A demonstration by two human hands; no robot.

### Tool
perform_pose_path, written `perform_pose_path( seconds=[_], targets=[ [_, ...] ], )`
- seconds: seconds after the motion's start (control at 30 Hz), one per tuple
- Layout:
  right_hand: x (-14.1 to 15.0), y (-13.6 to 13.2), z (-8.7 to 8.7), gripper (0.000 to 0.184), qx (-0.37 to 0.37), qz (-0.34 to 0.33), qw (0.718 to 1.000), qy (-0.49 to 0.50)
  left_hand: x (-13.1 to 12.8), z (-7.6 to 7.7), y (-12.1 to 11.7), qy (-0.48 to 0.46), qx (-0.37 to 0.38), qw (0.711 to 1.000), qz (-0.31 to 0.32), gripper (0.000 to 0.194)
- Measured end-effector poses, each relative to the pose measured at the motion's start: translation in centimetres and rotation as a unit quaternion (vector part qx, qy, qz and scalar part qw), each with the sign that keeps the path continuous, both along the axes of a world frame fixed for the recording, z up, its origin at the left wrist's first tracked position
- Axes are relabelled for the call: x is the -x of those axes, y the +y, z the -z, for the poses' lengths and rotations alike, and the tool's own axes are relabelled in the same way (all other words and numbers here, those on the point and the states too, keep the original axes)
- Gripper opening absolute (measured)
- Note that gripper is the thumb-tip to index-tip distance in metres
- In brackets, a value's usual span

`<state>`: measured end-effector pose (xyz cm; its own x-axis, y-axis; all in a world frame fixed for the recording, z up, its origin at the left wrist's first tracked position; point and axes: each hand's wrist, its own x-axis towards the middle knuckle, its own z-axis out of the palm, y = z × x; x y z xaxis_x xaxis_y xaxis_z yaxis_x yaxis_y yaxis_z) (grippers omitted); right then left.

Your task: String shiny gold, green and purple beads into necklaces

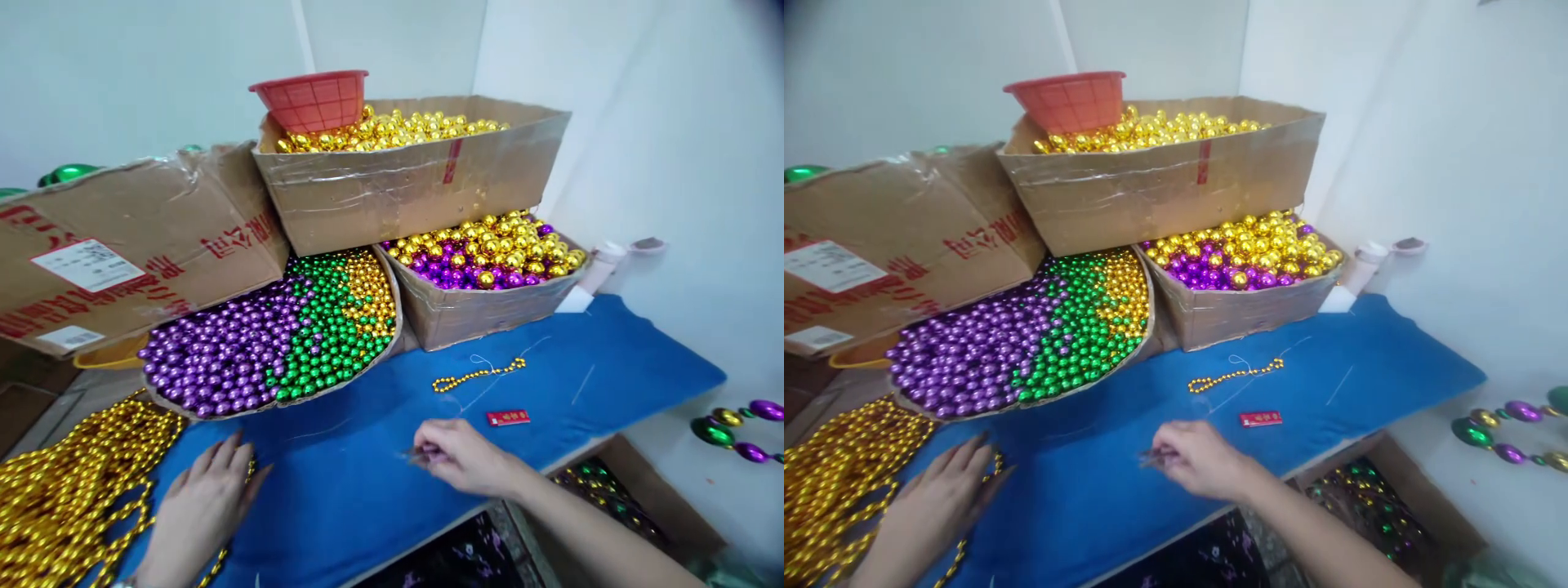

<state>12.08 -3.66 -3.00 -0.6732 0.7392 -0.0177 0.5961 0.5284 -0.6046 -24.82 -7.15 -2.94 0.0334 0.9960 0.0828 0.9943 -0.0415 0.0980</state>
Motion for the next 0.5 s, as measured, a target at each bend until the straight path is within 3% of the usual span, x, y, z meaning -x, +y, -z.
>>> perform_pose_path(
  seconds=[0.07, 0.1, 0.13, 0.2, 0.23, 0.3, 0.37, 0.43, 0.5],
  targets=[
    [0.6, -2.7, -1.7, 0.01, 0.035, -0.021, 0.996, 0.077, -5.3, -1.3, 0.2, -0.108, -0.004, 0.99, 0.089, 0.036],
    [0.9, -3.9, -2.4, 0.012, 0.059, -0.026, 0.989, 0.13, -8.4, -2.0, 0.4, -0.193, 0.029, 0.969, 0.15, 0.036],
    [1.0, -4.9, -3.0, 0.014, 0.089, -0.029, 0.978, 0.187, -11.6, -2.6, 0.7, -0.272, 0.088, 0.935, 0.212, 0.037],
    [0.4, -6.5, -4.1, 0.016, 0.166, -0.035, 0.944, 0.284, -17.6, -3.2, 1.6, -0.394, 0.181, 0.839, 0.329, 0.043],
    [-0.5, -7.0, -4.5, 0.017, 0.205, -0.035, 0.928, 0.308, -20.0, -3.2, 2.1, -0.424, 0.214, 0.794, 0.38, 0.045],
    [-3.5, -7.9, -4.8, 0.02, 0.281, -0.013, 0.901, 0.33, -23.6, -2.6, 3.2, -0.44, 0.266, 0.738, 0.437, 0.047],
    [-7.9, -8.8, -4.3, 0.025, 0.337, 0.047, 0.88, 0.331, -25.4, -1.7, 4.0, -0.424, 0.299, 0.727, 0.45, 0.043],
    [-12.5, -10.0, -2.6, 0.029, 0.372, 0.13, 0.865, 0.31, -26.2, -0.8, 4.5, -0.391, 0.305, 0.742, 0.45, 0.037],
    [-16.3, -11.5, 0.0, 0.035, 0.358, 0.199, 0.877, 0.252, -26.9, 0.2, 4.4, -0.34, 0.292, 0.76, 0.472, 0.03]
  ],
)
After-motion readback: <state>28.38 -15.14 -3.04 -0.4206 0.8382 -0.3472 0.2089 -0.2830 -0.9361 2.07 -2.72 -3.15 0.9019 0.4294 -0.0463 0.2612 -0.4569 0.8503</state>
